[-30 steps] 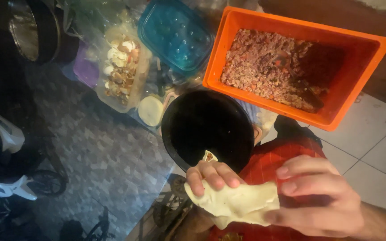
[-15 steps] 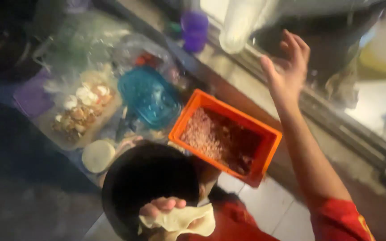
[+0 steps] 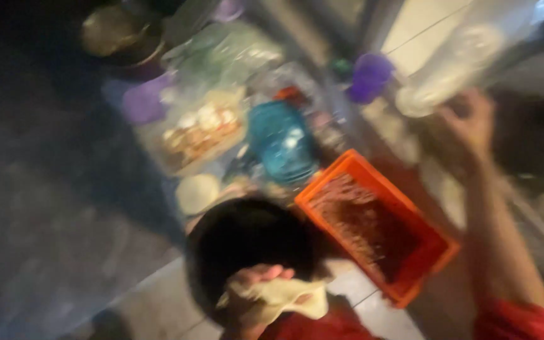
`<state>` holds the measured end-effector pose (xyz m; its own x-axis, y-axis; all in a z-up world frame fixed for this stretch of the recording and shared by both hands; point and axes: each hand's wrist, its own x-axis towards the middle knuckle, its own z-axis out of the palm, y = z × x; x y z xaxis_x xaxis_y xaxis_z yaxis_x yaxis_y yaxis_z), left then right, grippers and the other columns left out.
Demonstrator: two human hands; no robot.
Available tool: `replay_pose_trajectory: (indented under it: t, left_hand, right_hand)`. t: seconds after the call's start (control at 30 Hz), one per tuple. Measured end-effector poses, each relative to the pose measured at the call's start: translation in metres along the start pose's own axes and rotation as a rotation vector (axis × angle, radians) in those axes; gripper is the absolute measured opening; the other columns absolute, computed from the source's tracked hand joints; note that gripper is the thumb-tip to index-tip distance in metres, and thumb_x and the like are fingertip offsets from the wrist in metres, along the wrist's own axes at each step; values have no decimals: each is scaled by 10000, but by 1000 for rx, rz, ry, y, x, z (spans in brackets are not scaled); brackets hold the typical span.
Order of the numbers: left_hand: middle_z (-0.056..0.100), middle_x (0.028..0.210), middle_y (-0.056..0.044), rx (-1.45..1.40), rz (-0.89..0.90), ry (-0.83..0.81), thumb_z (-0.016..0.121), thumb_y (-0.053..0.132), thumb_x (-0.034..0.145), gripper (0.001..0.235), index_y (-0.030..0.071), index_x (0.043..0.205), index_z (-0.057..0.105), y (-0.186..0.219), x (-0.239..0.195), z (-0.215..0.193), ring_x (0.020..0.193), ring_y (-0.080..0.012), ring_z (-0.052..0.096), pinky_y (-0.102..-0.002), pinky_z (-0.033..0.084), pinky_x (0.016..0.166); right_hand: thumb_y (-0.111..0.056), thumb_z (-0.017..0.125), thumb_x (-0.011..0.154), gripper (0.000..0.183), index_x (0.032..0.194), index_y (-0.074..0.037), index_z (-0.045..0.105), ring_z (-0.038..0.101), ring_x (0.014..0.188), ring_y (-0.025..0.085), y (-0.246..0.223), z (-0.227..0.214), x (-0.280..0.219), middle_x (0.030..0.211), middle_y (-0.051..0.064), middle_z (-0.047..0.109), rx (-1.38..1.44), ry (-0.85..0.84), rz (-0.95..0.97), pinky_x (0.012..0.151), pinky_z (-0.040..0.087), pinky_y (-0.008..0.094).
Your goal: The person scoops a meat mixture from an orange container onto a tortilla using a spoon. They then fold the tortilla into a taco shape by hand and place it into a black bowl.
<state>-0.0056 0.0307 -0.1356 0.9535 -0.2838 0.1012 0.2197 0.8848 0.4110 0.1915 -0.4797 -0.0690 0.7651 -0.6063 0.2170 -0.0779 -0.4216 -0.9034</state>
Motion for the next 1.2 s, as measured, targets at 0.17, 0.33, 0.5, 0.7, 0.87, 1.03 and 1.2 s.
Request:
replay_pose_trajectory:
  t: [0.17, 0.33, 0.5, 0.7, 0.87, 1.03, 1.2]
  left_hand:
    - [777, 1078, -262, 634, -78, 367, 926, 95, 700, 453, -91, 1037, 687, -1, 35, 67, 967, -379, 797, -512, 689, 817]
    - [665, 1274, -268, 218, 79, 37, 875, 112, 855, 400, 120, 1173, 634, -7, 63, 83, 1159, -488, 664, -661, 550, 1007]
    - [685, 1257, -233, 239, 30, 69, 886, 107, 824, 388, 180, 1129, 658, -4, 60, 87, 1135, -506, 671, -664, 562, 969]
    - [650, 1336, -191, 238, 129, -56, 834, 96, 908, 432, 167, 1258, 591, -1, 57, 91, 1194, -489, 647, -635, 550, 1009]
    - [642, 1338, -194, 261, 132, -32, 807, 154, 947, 362, 183, 1242, 600, 3, 54, 91, 1189, -504, 638, -655, 543, 993]
    - [638, 1350, -196, 234, 119, -132, 854, 228, 922, 432, 158, 1255, 588, 6, 56, 99, 1217, -473, 635, -651, 535, 1026]
    - [652, 1334, -180, 122, 44, -100, 828, 150, 920, 353, 174, 1225, 654, 13, 52, 101, 1219, -455, 635, -634, 532, 1031]
  right_hand:
    - [-367, 503, 1182, 426, 1587, -276, 408, 521, 1311, 220, -134, -25, -151, 1499, 122, 500, 67, -77, 92, 969, 477, 379]
    - [-505, 710, 751, 450, 1004, -135, 741, 647, 1271, 431, -221, -4, -263, 1278, 172, 574, 28, -365, -709, 1165, 563, 558]
    - [-282, 831, 789, 231, 977, -166, 763, 604, 1192, 339, -208, 28, -291, 1205, 138, 605, 116, -283, -684, 1123, 535, 489]
    - [-260, 831, 785, 160, 881, -159, 754, 623, 1138, 335, -196, 24, -297, 1155, 130, 622, 159, -235, -682, 1062, 545, 463]
    - [-414, 652, 905, 288, 860, -143, 738, 618, 1215, 312, -193, 16, -286, 1194, 113, 632, 250, -287, -586, 1128, 548, 487]
    - [-327, 791, 808, 304, 1006, -98, 759, 640, 1213, 350, -237, 22, -267, 1189, 126, 646, 152, -398, -643, 1110, 529, 499]
    - [-254, 736, 876, 154, 909, -105, 760, 663, 1121, 320, -242, 22, -269, 1099, 110, 679, 200, -399, -612, 1050, 547, 473]
